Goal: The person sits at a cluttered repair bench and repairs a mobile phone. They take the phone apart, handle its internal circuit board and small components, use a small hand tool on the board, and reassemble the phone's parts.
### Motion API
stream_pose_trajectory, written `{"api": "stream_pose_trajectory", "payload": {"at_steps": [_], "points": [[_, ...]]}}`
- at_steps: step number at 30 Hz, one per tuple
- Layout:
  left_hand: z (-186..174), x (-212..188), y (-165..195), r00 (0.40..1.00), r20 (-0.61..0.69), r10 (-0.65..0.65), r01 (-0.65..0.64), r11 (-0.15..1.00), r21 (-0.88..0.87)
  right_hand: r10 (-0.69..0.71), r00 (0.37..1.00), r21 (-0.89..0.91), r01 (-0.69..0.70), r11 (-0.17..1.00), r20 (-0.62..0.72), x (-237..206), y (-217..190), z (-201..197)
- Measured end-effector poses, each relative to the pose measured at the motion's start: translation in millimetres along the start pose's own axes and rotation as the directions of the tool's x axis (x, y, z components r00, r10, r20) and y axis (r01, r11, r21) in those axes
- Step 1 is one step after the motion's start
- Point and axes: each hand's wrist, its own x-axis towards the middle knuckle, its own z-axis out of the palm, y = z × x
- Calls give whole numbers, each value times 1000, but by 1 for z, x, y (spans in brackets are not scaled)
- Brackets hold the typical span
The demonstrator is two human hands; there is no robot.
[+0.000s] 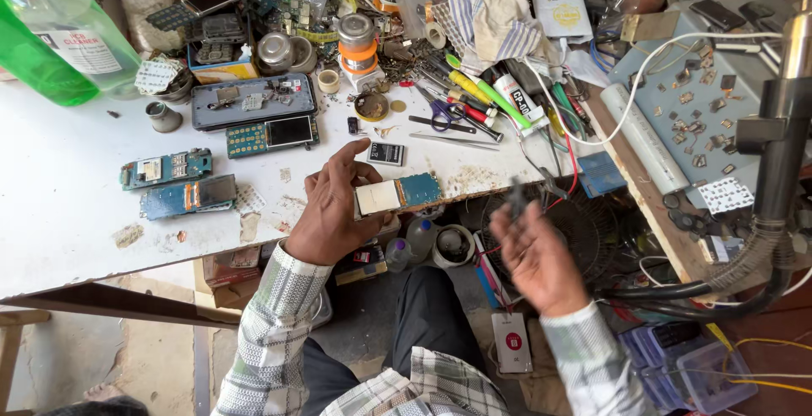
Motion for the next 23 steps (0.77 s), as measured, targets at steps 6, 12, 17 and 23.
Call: {"api": "stream_pose_trajectory", "payload": {"at_steps": [6,12,17,23], "points": [[2,-3,-2,999,-18,36,-36,999,24,202,970,-136,-183,974,136,-29,55,37],[1,-4,-2,998,-27,55,-55,998,17,241,967,-167,-226,960,79,-34,58,63],[-2,-5,-1,999,-18,43,-43,999,23,239,968,-173,-223,959,81,-32,62,64],[-5,-6,2,1000,9,0,0,1000,31,232,971,-201,-216,955,54,-8,64,62]]}}
